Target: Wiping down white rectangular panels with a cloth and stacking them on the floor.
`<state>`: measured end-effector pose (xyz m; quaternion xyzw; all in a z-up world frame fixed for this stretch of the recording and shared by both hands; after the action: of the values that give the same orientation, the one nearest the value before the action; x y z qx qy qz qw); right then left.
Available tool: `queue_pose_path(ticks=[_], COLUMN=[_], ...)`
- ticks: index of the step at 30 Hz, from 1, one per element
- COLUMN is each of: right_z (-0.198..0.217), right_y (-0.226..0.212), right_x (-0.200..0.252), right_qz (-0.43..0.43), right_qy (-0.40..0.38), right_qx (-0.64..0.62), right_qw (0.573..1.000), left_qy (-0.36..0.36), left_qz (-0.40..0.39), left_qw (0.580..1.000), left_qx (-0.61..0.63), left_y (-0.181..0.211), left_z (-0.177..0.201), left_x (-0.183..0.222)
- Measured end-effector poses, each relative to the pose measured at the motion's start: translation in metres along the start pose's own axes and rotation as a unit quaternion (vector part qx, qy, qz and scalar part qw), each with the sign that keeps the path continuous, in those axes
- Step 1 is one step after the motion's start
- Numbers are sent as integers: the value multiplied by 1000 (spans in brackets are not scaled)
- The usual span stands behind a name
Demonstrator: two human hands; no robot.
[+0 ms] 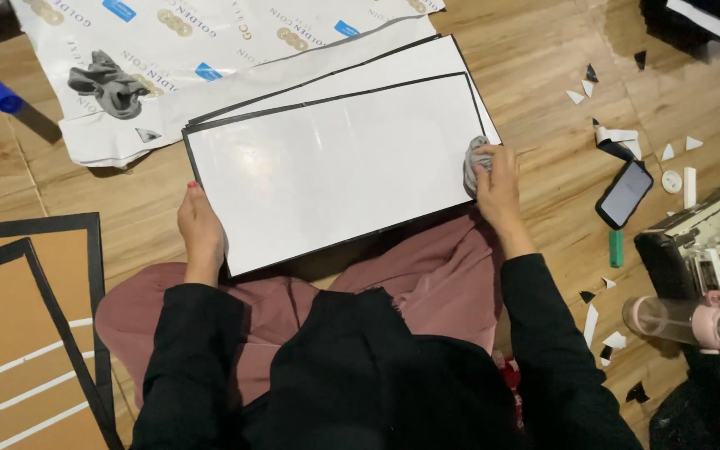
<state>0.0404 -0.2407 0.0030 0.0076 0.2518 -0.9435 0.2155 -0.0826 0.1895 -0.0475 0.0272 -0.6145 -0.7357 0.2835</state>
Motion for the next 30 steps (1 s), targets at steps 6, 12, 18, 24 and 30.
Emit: queue_pose_path(ticks=[6,12,18,24,30], right_z=[48,-7,8,80,138], right_y=[45,95,66,57,85], right_x=[50,67,65,104,182], right_qz=[-258,-328,-222,-178,-332], right_qy=[172,-33,36,74,111], right_qx=[-322,-301,-439,-465,-290], right_qw=[895,895,870,864,891], left_qy=[23,-1,34,-58,-241], left_qz=[-53,-174,-314,-255,-129], left_qw=[998,984,949,965,956], left_qx=[-24,51,12,-16,110], left_y=[-2,2,36,46,36], left_z=[10,6,14,-42,-113], left_x=[15,45,80,129,181])
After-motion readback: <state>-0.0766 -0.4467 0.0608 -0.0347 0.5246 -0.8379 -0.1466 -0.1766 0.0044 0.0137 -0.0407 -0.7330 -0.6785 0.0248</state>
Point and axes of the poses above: each hand's wrist, its own x-axis away from the middle knuckle, its own z-axis out of the back of the hand, y = z × x, the point moved 4 cm from there along -x, towards the middle knuckle, and after that the axes turned 15 degrees about -y, right-handed, at the moved point
